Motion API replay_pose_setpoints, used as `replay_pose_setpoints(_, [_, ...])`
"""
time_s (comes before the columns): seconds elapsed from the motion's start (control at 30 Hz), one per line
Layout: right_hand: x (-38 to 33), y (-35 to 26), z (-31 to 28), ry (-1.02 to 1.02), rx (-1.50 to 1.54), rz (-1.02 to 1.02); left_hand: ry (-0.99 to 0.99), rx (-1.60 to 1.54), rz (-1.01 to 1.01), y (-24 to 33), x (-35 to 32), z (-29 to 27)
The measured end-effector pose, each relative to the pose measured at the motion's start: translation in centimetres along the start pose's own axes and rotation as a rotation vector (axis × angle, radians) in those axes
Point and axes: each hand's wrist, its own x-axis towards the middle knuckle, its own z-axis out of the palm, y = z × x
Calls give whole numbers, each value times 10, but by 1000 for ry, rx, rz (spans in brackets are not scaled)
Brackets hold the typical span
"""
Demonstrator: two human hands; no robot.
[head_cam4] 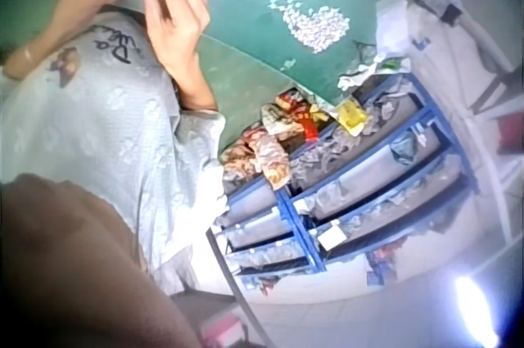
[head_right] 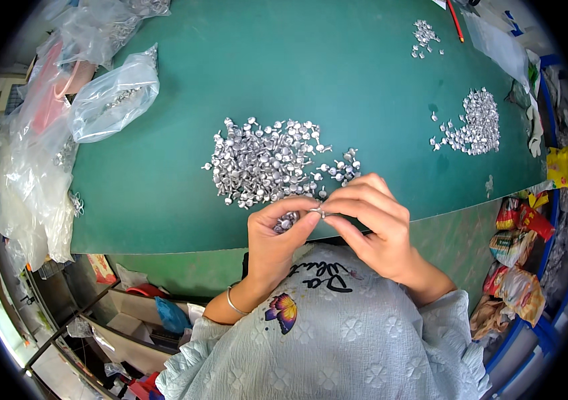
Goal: The person sits at a green table and repeatedly picks up small silver metal components and white plastic pieces. They manually join these parts together by hand and place the assembled units into a pile on the table.
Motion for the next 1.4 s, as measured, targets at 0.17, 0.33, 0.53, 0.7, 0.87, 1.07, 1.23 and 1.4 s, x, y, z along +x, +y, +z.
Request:
replay_pose_setpoints(0.17, [-1, 1, 0, 12, 21, 3, -5, -68, -114, 3, -1, 1])
replay_pose_setpoints(0.33, [-3, 2, 1, 12, 39, 35, 1, -47, -139, 5, -1, 2])
replay_pose_setpoints(0.53, [-19, 9, 8, -2, 311, 288, -151, -181, -324, 5, 1, -4])
replay_pose_setpoints(0.7, [-18, 17, 4, -36, 212, 208, -247, -459, -478, -10, 7, -14])
replay_pose_setpoints(0.87, [4, 47, -6, 195, -239, 314, -169, -540, -446, -3, 7, -5])
replay_pose_setpoints(1.07, [6, 69, 0, 123, -358, 191, -152, -485, -358, -13, 5, -6])
replay_pose_setpoints(1.23, [0, 62, -1, 177, -280, 235, -182, -446, -391, -16, 6, -7])
replay_pose_setpoints(1.4, [5, 66, -5, 134, -382, 181, -167, -455, -418, -8, 8, -1])
